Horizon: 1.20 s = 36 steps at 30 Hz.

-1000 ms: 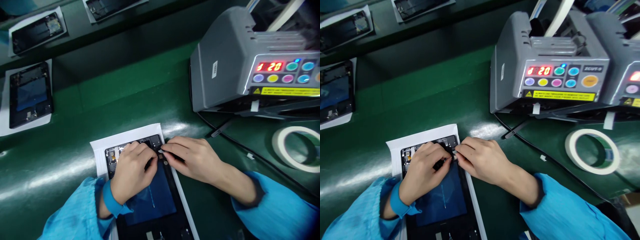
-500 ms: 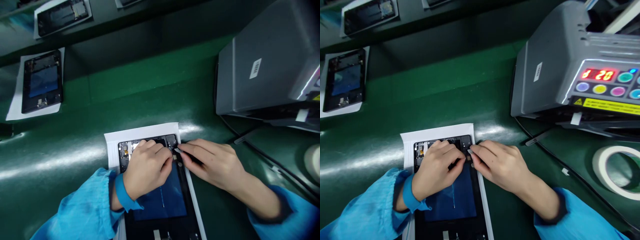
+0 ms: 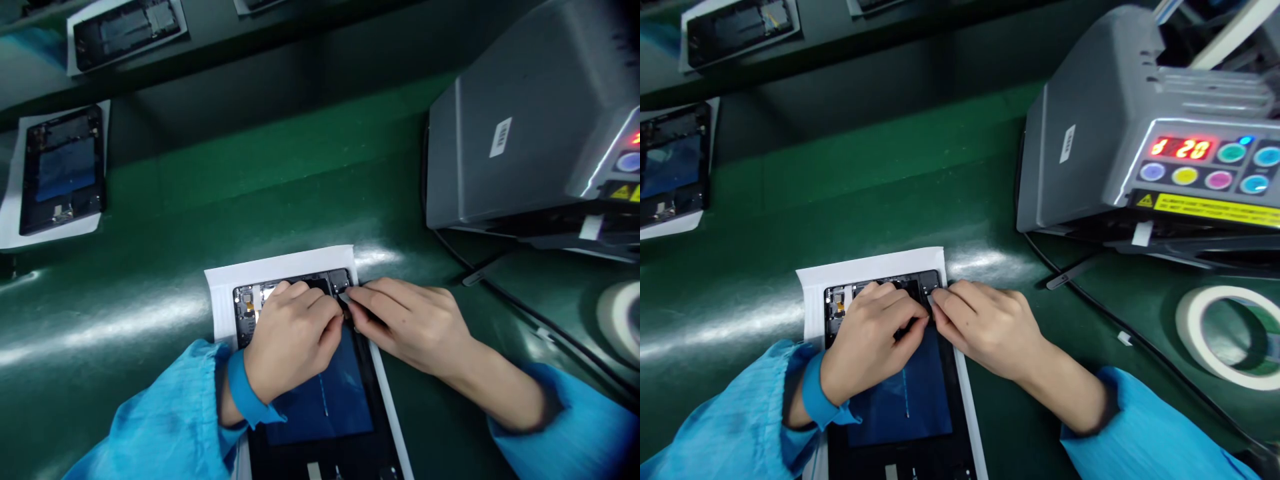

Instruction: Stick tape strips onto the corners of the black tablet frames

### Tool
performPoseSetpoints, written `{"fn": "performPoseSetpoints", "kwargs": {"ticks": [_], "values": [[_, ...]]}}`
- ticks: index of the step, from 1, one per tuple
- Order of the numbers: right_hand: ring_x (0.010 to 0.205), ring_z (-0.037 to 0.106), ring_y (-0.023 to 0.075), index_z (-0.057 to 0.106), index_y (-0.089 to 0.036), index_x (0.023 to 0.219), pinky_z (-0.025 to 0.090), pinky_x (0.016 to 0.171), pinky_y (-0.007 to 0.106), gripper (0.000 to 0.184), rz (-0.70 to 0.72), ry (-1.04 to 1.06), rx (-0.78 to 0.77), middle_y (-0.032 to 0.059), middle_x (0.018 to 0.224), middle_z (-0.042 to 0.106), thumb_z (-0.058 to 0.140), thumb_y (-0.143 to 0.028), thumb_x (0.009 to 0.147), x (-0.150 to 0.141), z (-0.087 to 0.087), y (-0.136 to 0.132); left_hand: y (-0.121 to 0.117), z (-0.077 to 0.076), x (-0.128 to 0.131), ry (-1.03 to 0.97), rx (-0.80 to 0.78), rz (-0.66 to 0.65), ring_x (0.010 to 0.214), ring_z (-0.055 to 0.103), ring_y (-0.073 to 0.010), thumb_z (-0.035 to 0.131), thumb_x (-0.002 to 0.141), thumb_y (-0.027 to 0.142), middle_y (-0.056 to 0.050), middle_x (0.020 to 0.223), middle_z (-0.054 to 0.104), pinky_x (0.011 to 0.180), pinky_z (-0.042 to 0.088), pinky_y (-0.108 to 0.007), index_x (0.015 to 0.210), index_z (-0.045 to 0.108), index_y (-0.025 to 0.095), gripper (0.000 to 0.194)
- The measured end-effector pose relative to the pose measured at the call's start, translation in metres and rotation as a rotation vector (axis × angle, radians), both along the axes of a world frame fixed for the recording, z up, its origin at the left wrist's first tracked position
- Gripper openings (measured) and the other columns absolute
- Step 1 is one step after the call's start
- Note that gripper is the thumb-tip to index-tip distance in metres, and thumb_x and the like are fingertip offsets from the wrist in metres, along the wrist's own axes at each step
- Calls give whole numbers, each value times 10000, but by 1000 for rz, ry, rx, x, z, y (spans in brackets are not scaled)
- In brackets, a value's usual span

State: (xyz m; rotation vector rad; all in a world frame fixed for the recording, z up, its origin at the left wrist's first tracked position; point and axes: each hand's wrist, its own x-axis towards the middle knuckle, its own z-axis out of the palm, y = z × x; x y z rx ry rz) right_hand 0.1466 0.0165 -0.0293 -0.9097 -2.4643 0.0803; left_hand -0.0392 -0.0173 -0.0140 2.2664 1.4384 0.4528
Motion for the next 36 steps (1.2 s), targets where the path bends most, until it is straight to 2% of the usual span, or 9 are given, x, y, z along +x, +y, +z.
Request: {"fn": "performPoseSetpoints", "kwargs": {"ticks": [27,36], "values": [[598,601,90,654,-155,871,403,528,240,89,-15,-40,28,2,748,676,567,-170,884,-3,1,-2,0,1,0,35,-9,-6,690,496,-169,487,894,209,6,689,581,647,310,-342,734,582,187,188],[654,604,101,650,-163,898,408,555,252,113,16,-52,-37,-2,776,658,537,-169,898,-2,1,-2,1,2,0,22,-21,7,687,494,-164,495,882,186,2,678,575,649,317,-330,729,579,183,175]]}}
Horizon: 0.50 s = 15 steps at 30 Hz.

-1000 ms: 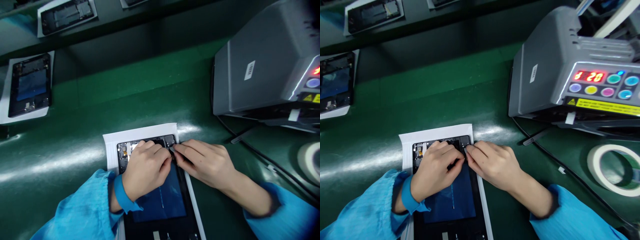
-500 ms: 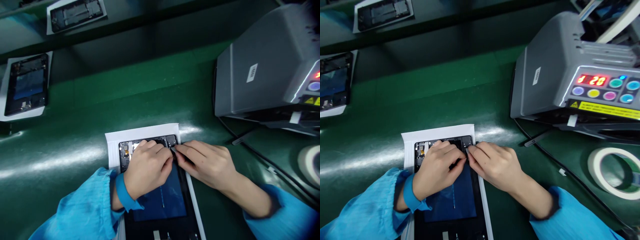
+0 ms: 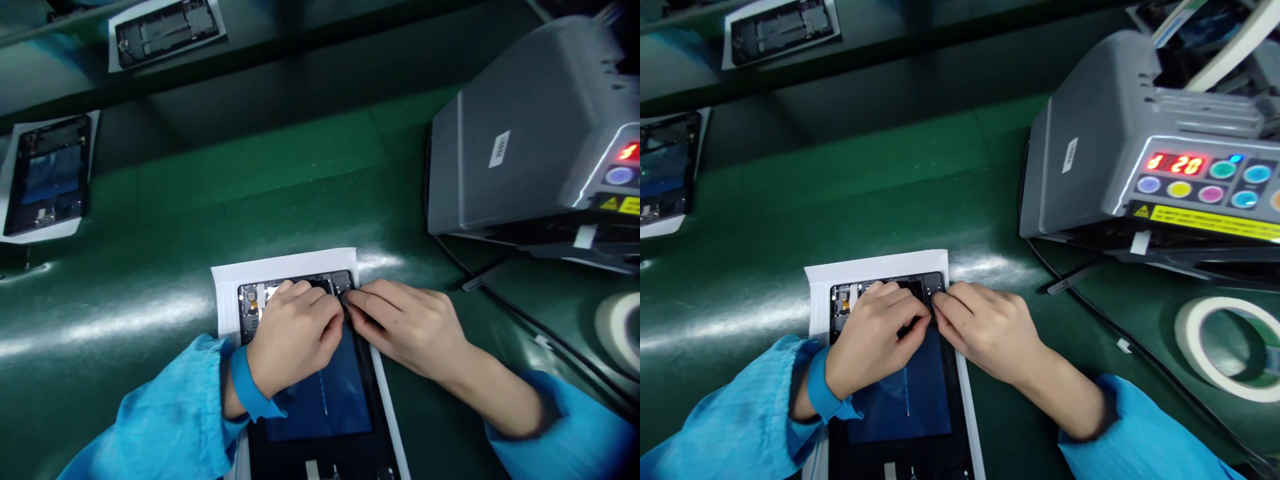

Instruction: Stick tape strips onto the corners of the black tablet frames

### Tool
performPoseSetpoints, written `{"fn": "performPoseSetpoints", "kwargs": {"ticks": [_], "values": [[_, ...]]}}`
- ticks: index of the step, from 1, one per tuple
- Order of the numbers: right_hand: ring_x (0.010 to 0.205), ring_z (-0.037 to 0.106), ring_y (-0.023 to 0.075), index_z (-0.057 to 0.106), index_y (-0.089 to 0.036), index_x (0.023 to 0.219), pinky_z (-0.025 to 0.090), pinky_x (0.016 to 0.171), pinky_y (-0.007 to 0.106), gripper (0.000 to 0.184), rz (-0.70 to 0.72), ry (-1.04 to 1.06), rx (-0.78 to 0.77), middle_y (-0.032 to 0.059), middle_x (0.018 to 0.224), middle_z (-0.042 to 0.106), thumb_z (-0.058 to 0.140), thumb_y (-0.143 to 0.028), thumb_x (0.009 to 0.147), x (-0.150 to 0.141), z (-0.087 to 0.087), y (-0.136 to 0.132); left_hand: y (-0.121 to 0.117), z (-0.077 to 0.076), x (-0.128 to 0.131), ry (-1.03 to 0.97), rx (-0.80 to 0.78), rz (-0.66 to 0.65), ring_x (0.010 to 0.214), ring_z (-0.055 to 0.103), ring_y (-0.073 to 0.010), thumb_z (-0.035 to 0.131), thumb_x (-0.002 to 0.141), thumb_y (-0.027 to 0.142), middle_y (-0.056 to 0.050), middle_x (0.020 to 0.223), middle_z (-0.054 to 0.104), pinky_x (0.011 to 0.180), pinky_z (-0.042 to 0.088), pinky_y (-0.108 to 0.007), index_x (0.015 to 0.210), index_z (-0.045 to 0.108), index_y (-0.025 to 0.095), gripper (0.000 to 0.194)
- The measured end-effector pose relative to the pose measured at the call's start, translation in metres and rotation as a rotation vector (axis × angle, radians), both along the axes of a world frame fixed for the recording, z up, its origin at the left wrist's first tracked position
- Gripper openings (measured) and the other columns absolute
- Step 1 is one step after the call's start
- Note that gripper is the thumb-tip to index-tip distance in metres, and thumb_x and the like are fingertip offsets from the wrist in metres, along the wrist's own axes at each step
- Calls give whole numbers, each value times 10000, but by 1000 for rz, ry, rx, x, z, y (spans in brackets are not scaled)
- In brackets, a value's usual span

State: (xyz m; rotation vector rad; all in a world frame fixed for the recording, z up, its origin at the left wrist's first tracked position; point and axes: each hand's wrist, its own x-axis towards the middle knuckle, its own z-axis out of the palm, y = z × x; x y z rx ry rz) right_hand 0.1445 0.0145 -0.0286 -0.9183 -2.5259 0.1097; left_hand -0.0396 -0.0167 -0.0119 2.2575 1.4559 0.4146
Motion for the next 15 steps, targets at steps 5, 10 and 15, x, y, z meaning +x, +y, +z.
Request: {"fn": "performPoseSetpoints", "kwargs": {"ticks": [5,10,15], "values": [[657,582,111,644,-171,871,403,572,264,114,21,12,-5,-5,771,640,534,-153,893,1,-1,-1,0,1,0,-22,-3,20,682,486,-155,499,876,173,3,675,561,670,334,-325,718,567,175,172],[651,561,114,650,-169,866,382,573,274,143,31,6,-11,-2,767,622,514,-145,901,0,1,-3,-1,2,1,-28,-9,42,689,490,-155,500,868,162,2,680,563,673,347,-320,708,562,172,172],[591,506,121,652,-166,830,341,546,295,172,59,-53,23,-10,674,549,496,-139,898,-2,5,-5,-1,2,-1,-14,-1,56,694,497,-160,508,854,174,2,690,576,662,357,-317,729,582,179,146]]}}
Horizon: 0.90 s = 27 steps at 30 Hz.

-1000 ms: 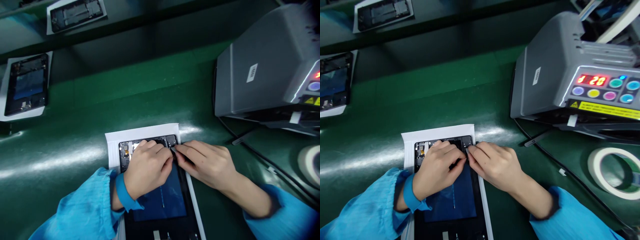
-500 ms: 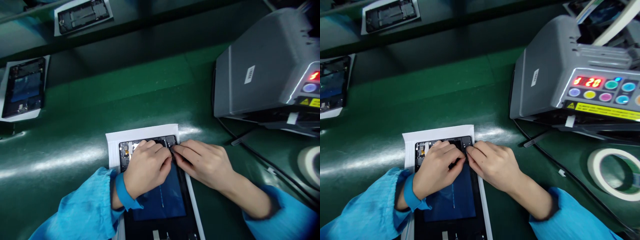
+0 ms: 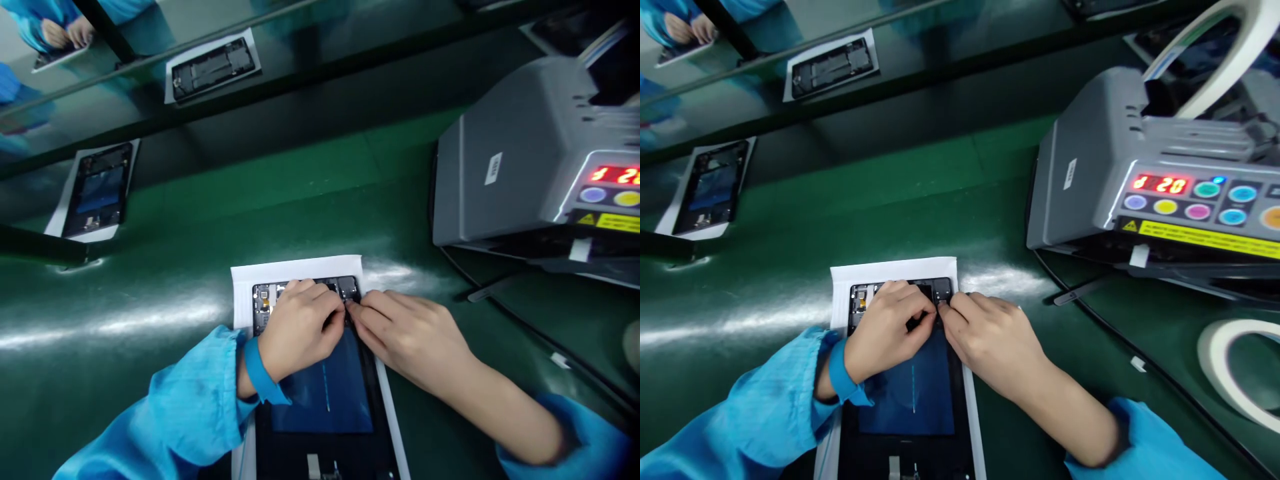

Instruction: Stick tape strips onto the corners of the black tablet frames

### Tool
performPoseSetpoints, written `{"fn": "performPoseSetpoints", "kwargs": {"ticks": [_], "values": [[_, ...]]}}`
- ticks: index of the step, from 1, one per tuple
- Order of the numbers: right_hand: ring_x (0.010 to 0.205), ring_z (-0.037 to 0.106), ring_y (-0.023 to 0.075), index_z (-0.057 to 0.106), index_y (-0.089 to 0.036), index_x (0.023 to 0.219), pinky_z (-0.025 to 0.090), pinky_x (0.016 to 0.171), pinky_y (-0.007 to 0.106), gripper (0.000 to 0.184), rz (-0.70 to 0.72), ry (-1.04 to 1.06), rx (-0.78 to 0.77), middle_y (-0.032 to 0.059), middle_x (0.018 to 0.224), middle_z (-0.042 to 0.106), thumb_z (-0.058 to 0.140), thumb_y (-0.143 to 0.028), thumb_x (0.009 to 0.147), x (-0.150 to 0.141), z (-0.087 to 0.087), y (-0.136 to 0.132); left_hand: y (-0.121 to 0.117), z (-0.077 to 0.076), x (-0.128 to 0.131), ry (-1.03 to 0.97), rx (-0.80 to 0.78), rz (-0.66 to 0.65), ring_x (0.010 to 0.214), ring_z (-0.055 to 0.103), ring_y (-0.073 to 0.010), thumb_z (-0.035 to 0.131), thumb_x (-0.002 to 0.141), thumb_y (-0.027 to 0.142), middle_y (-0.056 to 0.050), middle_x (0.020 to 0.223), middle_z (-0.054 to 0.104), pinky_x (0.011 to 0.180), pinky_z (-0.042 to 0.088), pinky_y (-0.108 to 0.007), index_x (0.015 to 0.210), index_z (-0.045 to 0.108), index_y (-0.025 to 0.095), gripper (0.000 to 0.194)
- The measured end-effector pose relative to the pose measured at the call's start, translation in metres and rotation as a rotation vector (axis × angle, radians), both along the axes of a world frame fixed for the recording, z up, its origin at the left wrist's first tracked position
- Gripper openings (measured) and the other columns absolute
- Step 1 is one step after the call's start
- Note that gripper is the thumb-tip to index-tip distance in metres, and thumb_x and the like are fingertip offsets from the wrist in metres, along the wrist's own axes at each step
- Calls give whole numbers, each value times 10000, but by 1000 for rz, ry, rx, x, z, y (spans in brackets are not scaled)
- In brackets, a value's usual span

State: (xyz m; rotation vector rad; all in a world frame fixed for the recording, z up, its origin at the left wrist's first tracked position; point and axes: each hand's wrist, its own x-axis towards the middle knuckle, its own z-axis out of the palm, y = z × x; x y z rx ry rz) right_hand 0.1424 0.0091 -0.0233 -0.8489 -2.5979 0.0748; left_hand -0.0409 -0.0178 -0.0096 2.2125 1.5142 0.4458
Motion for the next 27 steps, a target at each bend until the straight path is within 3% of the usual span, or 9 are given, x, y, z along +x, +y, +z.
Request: {"fn": "performPoseSetpoints", "kwargs": {"ticks": [7,12,14,17,20,22,24,25,27], "values": [[691,526,163,632,-114,1095,365,626,309,273,-3,-126,60,41,769,581,452,-187,903,4,0,-19,-2,5,6,-54,3,48,729,553,-168,554,809,149,2,704,605,728,425,-328,729,593,187,97],[790,510,204,566,-119,1230,365,690,339,368,-9,-168,40,87,951,616,470,-269,908,15,-2,-32,-48,31,-29,-291,-9,264,1009,597,-184,577,847,208,-68,1028,649,890,485,-367,935,637,210,106],[801,504,208,570,-125,1226,357,695,342,363,-4,-169,34,87,977,617,483,-267,904,17,-2,-34,-79,45,-51,-368,-122,454,1127,571,-224,604,839,260,-99,1182,612,927,489,-402,1016,639,227,183],[794,499,210,582,-120,1210,351,693,342,352,6,-170,51,81,960,613,490,-261,900,18,-2,-35,-120,62,-70,-594,-436,742,1152,583,-256,592,861,326,-100,1252,598,923,515,-409,1142,602,251,290],[777,498,205,585,-112,1204,354,685,335,348,14,-162,85,80,928,609,466,-256,910,17,-4,-37,-136,68,-70,-739,-683,722,1064,638,-242,515,907,349,-101,1178,646,870,541,-395,1232,548,242,344],[765,499,204,581,-111,1205,364,676,335,348,20,-148,114,81,919,608,440,-251,919,18,-6,-38,-128,66,-76,-548,-651,573,949,672,-204,506,902,346,-82,1074,684,814,547,-353,1214,552,223,338],[738,500,203,582,-112,1201,371,657,338,350,41,-125,153,80,911,607,421,-259,927,18,-9,-39,-108,63,-97,-132,-463,500,891,671,-179,545,873,338,-52,989,698,801,531,-314,1181,564,213,334],[721,501,202,587,-112,1192,372,645,340,350,49,-110,169,79,904,606,411,-268,932,18,-10,-39,-96,63,-115,137,-335,524,921,661,-179,573,852,335,-46,1006,693,828,515,-305,1183,563,218,351],[699,506,200,597,-106,1171,376,629,344,355,57,-77,181,82,895,603,391,-287,945,18,-14,-40,-72,64,-158,367,-227,634,1077,603,-249,617,818,306,-100,1114,653,918,464,-363,1164,577,187,368]]}}
